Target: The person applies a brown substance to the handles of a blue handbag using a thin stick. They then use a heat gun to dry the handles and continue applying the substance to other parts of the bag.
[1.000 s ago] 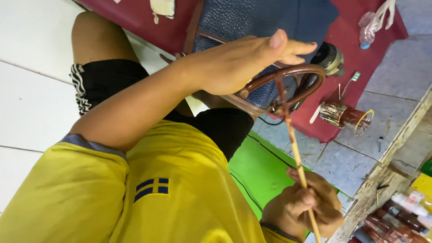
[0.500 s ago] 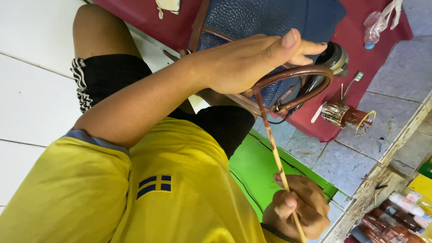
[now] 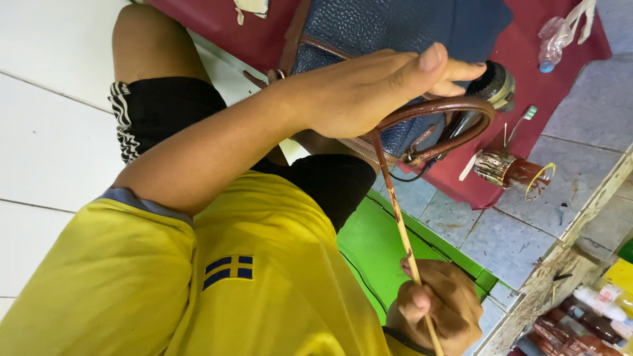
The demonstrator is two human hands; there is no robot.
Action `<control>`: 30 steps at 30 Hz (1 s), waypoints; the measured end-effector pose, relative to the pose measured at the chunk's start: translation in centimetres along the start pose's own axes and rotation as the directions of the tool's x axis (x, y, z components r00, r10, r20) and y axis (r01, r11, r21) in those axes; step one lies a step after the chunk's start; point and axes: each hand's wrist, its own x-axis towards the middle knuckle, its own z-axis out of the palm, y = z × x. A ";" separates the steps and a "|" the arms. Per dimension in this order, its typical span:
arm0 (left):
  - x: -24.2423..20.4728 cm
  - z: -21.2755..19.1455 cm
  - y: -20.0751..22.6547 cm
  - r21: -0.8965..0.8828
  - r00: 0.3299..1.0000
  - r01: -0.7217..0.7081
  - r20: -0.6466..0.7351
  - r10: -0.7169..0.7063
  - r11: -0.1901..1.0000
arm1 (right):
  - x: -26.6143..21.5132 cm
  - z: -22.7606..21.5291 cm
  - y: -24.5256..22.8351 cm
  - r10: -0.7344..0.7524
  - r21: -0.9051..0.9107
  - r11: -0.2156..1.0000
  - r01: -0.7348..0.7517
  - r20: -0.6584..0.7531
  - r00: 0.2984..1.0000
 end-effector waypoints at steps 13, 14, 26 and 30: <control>-0.1 0.0 -0.2 0.050 1.000 0.012 0.019 -0.013 0.999 | -2.7 -1.4 2.4 0.016 0.034 0.999 -0.024 0.225 0.974; -0.2 0.0 -0.1 0.047 1.000 0.015 0.018 -0.016 0.999 | -2.4 -0.6 2.1 0.008 0.064 0.998 -0.015 0.102 0.995; -0.9 0.0 -1.7 -0.076 0.999 -0.019 0.035 0.021 0.997 | -8.0 4.1 3.9 0.259 0.422 0.906 -0.038 -0.480 0.838; -1.4 -0.1 -1.9 -0.125 0.996 -0.056 0.059 0.064 0.991 | -9.8 6.2 3.4 0.382 0.621 0.782 -0.047 -0.418 0.824</control>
